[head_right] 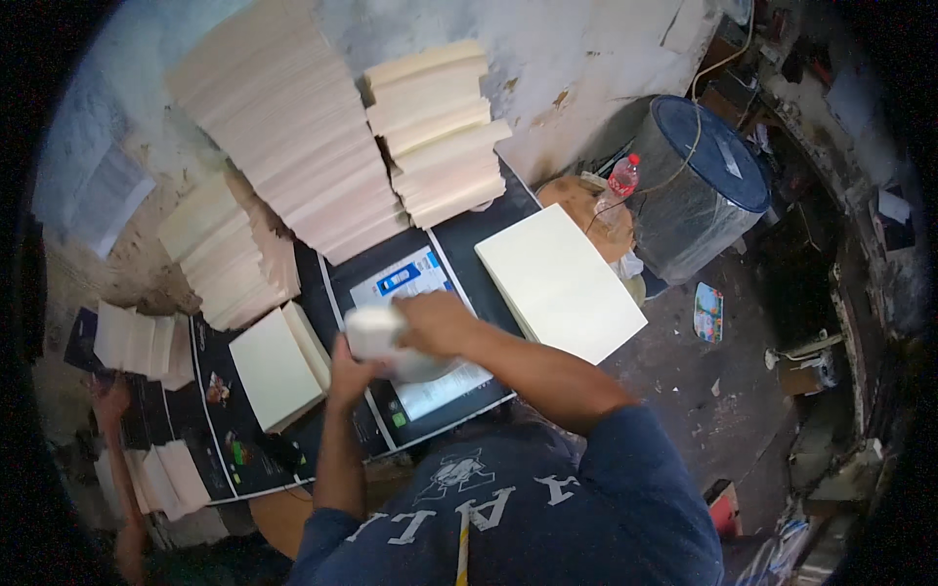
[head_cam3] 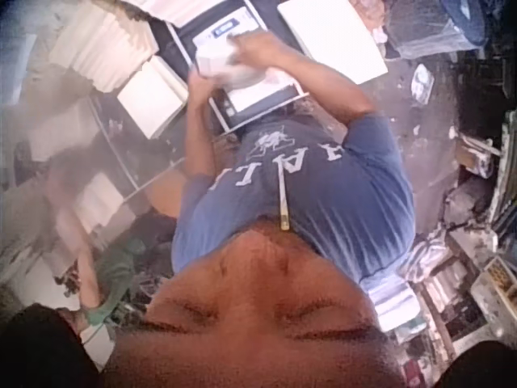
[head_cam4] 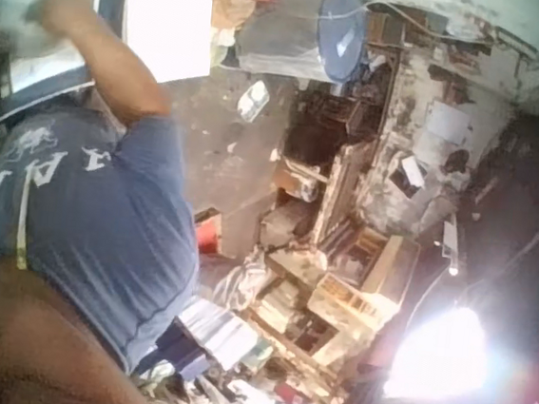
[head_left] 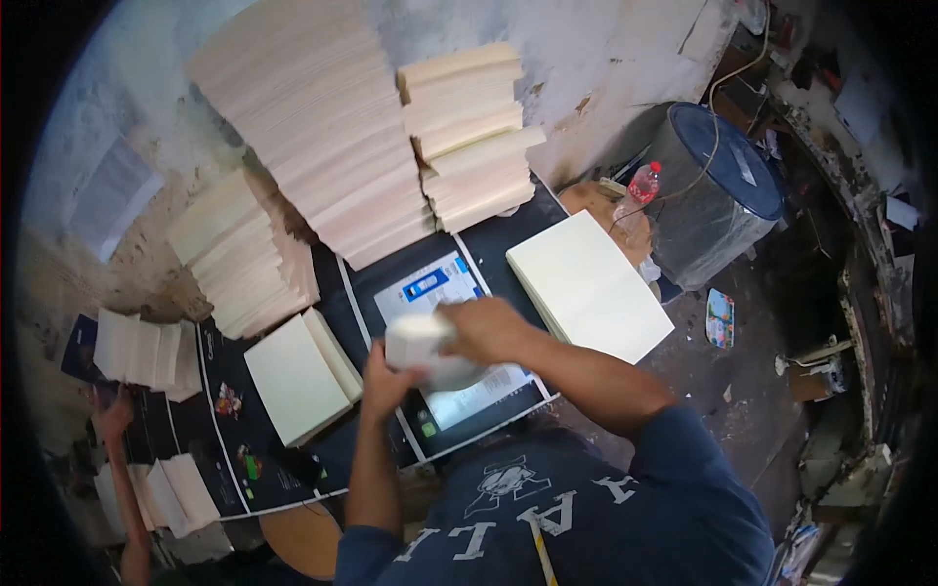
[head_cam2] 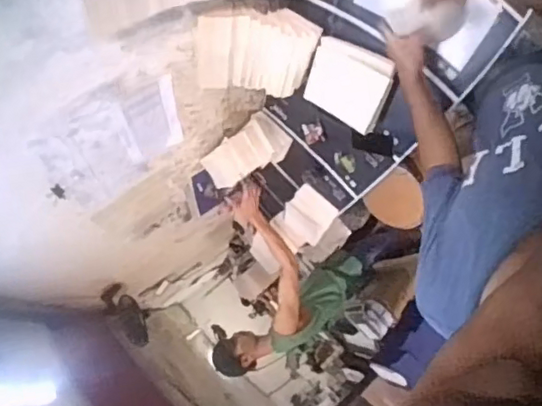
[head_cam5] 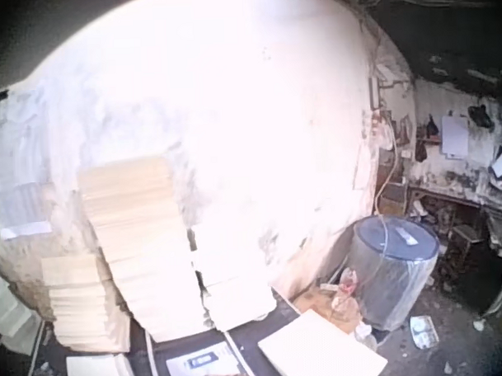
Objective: The person sorts stacks of paper by hand on a table, picking up sections of paper and moving them between different piles.
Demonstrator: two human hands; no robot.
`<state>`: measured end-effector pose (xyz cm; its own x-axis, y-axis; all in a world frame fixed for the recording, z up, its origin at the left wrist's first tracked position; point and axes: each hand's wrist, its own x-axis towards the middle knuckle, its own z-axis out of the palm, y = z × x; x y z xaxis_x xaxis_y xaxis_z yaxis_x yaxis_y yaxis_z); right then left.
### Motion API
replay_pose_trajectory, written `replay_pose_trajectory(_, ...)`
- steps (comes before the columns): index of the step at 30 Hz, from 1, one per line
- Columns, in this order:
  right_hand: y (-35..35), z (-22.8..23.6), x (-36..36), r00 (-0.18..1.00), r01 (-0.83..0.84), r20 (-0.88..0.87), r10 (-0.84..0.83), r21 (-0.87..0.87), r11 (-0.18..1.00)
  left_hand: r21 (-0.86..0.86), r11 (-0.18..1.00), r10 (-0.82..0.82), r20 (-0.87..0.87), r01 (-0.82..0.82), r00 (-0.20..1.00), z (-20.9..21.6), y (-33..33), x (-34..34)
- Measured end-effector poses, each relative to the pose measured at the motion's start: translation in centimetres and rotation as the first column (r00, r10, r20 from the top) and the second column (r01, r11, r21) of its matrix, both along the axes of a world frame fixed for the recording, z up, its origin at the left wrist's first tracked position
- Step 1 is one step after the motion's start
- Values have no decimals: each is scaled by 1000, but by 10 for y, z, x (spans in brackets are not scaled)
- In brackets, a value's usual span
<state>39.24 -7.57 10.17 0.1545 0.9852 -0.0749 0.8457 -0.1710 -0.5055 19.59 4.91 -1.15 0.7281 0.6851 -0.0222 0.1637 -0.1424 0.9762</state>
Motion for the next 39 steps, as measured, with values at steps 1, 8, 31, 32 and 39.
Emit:
replay_pose_trajectory(1, -7, -13, 14, 978, 149, -140, -152, -30, 988, 132, 991, 9, -40, -3, 999, 18, 6, 11)
replay_pose_trajectory(8, -17, -179, 0, 98, 546, -868, -486, -362, 755, 609, 665, 89, -639, 432, 764, -36, -43, 47)
replay_pose_trajectory(31, -42, -178, 45, 722, 411, -481, -497, -279, 868, 792, 559, 367, -502, 245, 783, -84, -83, 75)
replay_pose_trajectory(32, -44, -187, 47, 671, 404, -563, -483, -268, 875, 817, 531, 382, -467, 224, 798, -82, -86, 77)
replay_pose_trajectory(39, -66, -206, 13, 656, 523, -630, -416, -18, 852, 821, 510, 389, -487, 258, 782, -84, -91, 77)
